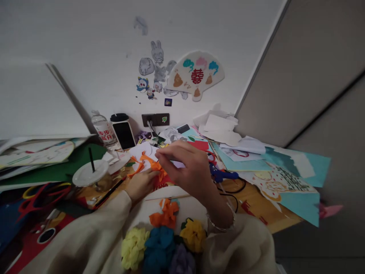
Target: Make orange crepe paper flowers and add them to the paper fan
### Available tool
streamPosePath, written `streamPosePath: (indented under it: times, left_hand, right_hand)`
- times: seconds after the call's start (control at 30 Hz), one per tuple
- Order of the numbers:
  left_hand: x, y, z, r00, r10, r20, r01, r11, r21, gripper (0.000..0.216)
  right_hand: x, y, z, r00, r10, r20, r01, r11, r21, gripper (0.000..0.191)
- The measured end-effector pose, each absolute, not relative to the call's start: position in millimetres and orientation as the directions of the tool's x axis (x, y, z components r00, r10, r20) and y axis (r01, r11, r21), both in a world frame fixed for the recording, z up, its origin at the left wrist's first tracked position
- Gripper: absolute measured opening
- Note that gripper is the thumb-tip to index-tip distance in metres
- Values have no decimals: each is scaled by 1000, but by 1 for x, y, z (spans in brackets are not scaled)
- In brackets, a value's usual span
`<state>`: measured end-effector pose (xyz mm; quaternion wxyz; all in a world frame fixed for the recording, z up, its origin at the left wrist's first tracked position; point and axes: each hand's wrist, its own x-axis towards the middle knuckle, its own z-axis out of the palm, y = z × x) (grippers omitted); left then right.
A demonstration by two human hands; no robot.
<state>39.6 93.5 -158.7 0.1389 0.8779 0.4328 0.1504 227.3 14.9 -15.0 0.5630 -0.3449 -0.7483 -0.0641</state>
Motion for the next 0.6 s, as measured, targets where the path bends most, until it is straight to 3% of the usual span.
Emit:
streamPosePath:
  times: [0.13, 0.3, 0.47, 0.6]
  left_hand:
    - [25, 113, -174, 458, 866, 201, 761, -499, 415, 28]
    - [15, 123, -167, 316, 897, 308, 672, -441, 595, 21]
    - [19, 117, -138, 243, 919, 310, 400, -386, 831, 30]
    - [27, 95, -109, 237, 932, 273, 155, -314, 937, 31]
  right_hand:
    - [227, 15, -15, -130, 438, 890, 603, 747, -280, 6]
    - [228, 15, -16, -161, 488, 858, 596, 741, -309, 6]
    - [229, 21, -17, -229, 544, 807, 605, 729, -320, 8]
    - [227, 23, -17, -284, 663, 693, 635, 672, -382, 9]
